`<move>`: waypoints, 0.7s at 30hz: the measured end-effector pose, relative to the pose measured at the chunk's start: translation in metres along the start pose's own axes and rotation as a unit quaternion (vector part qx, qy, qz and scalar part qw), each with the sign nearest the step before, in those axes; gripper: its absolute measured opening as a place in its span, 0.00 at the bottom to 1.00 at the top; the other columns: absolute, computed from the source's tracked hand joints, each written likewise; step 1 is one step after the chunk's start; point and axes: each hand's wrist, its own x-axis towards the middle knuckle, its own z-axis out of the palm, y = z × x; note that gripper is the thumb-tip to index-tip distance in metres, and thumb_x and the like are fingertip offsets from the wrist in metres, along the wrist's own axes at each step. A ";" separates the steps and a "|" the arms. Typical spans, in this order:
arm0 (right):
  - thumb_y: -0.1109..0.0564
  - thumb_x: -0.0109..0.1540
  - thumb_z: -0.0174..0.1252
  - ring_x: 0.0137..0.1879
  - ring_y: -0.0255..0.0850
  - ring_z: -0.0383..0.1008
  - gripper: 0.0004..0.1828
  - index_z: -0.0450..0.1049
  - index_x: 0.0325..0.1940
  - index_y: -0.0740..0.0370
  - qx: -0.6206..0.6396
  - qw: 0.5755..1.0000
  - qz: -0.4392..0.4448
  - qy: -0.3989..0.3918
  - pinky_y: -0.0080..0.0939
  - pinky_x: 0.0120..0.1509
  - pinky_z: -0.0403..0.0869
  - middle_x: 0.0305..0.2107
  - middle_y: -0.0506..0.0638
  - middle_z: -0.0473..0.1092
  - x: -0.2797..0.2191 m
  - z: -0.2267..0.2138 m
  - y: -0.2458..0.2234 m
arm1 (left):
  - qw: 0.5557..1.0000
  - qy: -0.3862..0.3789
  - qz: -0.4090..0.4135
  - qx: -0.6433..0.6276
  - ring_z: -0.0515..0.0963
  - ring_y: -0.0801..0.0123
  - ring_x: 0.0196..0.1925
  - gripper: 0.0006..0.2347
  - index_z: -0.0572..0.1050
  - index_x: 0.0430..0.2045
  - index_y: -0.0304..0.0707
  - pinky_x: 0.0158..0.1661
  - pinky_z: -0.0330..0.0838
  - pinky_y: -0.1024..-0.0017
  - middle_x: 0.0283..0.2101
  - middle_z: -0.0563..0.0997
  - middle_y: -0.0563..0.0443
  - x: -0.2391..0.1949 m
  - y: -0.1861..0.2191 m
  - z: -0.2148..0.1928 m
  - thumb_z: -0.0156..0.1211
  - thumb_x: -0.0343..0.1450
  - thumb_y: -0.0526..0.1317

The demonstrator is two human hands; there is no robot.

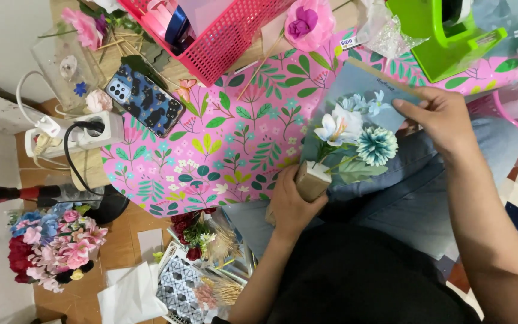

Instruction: Assembling and wrapping a small artificial flower bouquet using a cardboard base, decorative paper, and tape.

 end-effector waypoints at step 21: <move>0.66 0.70 0.65 0.34 0.35 0.64 0.10 0.78 0.55 0.73 -0.220 0.963 -0.144 -0.057 0.32 0.37 0.63 0.33 0.52 0.71 0.027 0.006 -0.043 | 0.998 0.050 0.016 0.034 0.78 0.51 0.50 0.33 0.69 0.54 0.29 0.51 0.74 0.62 0.52 0.75 0.39 0.000 -0.008 0.003 0.76 0.56 0.42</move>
